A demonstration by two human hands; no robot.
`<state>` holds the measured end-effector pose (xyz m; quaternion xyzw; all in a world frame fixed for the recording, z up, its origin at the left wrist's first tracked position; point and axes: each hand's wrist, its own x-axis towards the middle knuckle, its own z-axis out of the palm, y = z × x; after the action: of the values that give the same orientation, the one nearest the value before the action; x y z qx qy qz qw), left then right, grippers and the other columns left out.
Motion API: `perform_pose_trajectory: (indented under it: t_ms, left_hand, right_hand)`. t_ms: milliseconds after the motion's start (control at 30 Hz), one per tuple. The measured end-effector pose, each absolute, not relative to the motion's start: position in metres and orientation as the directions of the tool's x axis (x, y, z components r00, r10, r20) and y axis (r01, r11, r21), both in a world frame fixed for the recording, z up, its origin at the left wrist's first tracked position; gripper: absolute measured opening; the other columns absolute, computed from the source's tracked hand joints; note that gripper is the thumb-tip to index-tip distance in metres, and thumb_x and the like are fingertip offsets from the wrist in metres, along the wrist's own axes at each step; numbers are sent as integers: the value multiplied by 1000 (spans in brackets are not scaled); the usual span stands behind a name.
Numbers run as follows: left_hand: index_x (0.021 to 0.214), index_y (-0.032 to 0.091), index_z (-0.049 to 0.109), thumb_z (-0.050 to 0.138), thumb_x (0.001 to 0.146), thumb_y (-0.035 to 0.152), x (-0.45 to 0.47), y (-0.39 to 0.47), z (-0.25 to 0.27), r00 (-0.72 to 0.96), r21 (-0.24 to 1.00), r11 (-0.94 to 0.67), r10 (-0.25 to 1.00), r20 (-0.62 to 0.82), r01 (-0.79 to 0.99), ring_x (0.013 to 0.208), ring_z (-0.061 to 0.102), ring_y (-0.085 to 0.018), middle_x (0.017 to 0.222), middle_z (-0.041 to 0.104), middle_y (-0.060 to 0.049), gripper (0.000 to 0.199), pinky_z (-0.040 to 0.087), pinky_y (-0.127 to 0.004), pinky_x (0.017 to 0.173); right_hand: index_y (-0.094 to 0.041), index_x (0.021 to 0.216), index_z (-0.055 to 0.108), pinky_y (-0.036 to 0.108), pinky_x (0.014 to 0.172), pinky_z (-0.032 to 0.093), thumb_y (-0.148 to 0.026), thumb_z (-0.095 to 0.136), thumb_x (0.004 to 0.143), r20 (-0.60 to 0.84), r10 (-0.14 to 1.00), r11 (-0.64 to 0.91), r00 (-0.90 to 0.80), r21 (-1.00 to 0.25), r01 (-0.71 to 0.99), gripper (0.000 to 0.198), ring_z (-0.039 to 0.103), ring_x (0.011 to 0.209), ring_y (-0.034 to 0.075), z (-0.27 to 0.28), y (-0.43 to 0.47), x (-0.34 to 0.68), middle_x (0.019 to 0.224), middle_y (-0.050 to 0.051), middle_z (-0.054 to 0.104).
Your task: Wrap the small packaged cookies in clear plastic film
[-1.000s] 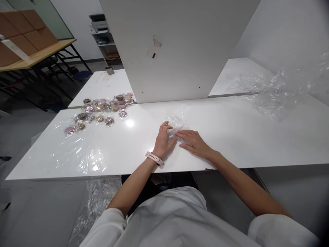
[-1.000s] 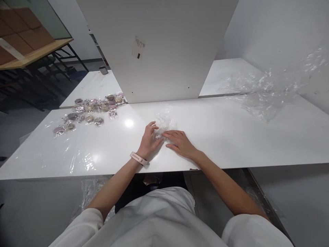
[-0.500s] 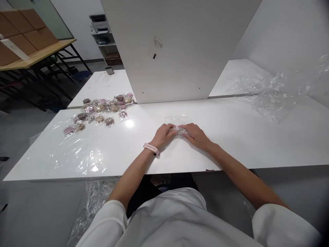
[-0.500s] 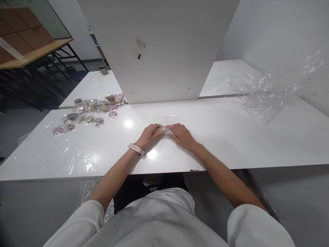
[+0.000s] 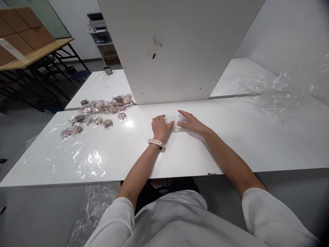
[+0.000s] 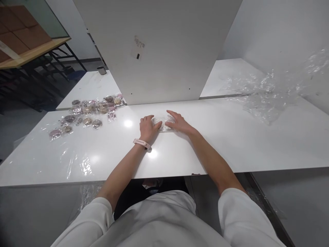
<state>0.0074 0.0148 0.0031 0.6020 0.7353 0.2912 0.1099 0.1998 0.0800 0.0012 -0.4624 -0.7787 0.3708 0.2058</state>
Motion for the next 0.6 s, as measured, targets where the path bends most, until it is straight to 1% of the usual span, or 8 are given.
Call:
perform_pose_trajectory:
  t_ms: [100,200,267,300,367,433,500,600]
  left_hand:
    - [128,21,56,69,87,43,1,18,-2,-248,644,79,952,177,761,119,53,-37,126,65,-15,48,42,-52,99]
    - [130,23,55,69,86,40,-1,20,-5,-239,715,38,954,183,698,117,55,-35,123,67,-12,49,41,-53,99]
    - [134,26,52,69,86,36,-2,21,-6,-215,751,14,962,171,660,117,57,-33,124,68,-10,52,41,-52,101]
    - [137,26,50,69,86,34,-2,21,-5,-198,764,2,966,165,645,117,57,-31,125,69,-8,55,40,-52,102]
    - [140,27,48,66,87,29,-2,21,-4,-162,787,-28,973,161,616,117,59,-28,120,71,-6,57,39,-50,105]
    - [133,26,56,61,88,25,-2,20,-3,-127,809,-59,978,164,585,112,61,-24,111,73,-3,45,41,-47,104]
    - [112,24,68,55,90,20,-1,19,-1,-98,814,-90,979,178,574,107,62,-23,102,73,-3,26,46,-43,99]
    - [91,22,71,54,90,18,2,16,0,-45,744,-160,968,248,649,107,61,-24,93,73,-5,17,49,-42,95]
  right_hand:
    - [-34,156,37,50,106,47,-53,65,88,-43,846,283,-532,-808,517,76,45,137,32,2,86,197,150,10,47]
    - [-34,135,60,52,110,42,-45,64,89,175,830,457,-530,-758,466,48,44,135,31,1,81,190,146,5,53]
    - [-32,116,71,56,110,38,-40,59,94,317,781,589,-538,-659,468,27,48,129,31,-1,73,187,134,5,61]
    - [-31,111,72,56,109,37,-40,56,96,353,746,643,-564,-603,473,24,50,125,31,-3,68,187,129,6,65]
    - [-30,116,71,56,106,39,-42,55,97,360,672,722,-647,-510,467,28,53,121,31,-6,59,190,127,8,66]
    - [-30,125,67,52,103,42,-47,59,95,330,633,753,-700,-472,458,35,55,120,31,-7,52,194,131,9,64]
    - [-30,127,64,48,98,47,-48,61,93,297,657,727,-693,-494,477,39,58,117,30,-5,50,198,131,8,63]
    - [-31,139,55,43,88,52,-51,66,89,227,738,627,-635,-577,522,54,63,108,27,4,59,198,138,8,57]
